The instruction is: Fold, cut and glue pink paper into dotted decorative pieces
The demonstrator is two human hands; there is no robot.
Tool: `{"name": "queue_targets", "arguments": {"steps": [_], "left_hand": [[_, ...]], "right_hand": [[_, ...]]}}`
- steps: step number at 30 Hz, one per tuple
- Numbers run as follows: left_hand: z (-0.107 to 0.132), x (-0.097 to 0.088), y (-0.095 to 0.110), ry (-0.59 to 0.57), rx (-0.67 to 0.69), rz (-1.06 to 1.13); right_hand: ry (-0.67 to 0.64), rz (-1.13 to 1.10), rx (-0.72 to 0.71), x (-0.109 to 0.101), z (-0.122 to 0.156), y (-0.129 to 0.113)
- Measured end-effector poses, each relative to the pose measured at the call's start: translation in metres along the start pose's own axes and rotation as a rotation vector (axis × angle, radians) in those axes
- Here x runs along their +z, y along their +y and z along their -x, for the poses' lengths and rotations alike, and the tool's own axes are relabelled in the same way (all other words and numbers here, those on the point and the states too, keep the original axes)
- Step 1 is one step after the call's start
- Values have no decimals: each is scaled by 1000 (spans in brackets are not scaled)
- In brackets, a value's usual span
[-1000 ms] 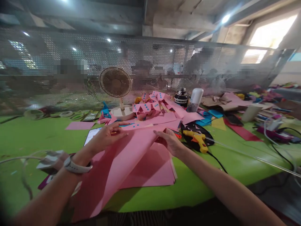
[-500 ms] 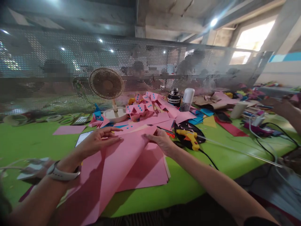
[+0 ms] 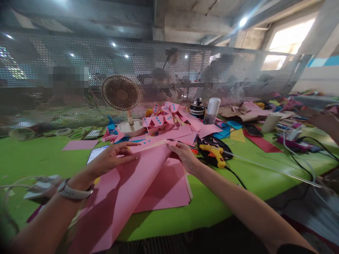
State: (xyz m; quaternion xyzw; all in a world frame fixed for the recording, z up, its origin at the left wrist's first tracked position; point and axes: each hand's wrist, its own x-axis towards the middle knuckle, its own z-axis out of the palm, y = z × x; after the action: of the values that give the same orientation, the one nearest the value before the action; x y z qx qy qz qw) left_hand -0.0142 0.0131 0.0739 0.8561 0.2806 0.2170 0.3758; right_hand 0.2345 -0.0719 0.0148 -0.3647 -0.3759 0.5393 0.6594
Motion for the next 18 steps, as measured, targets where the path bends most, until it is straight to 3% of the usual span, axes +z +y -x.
{"name": "queue_targets", "arguments": {"steps": [8, 18], "left_hand": [[1, -2, 5, -65, -60, 57], [0, -3, -3, -115, -85, 70]], "right_hand": [[17, 64, 18, -4, -2, 0], [14, 97, 30, -4, -2, -2]]}}
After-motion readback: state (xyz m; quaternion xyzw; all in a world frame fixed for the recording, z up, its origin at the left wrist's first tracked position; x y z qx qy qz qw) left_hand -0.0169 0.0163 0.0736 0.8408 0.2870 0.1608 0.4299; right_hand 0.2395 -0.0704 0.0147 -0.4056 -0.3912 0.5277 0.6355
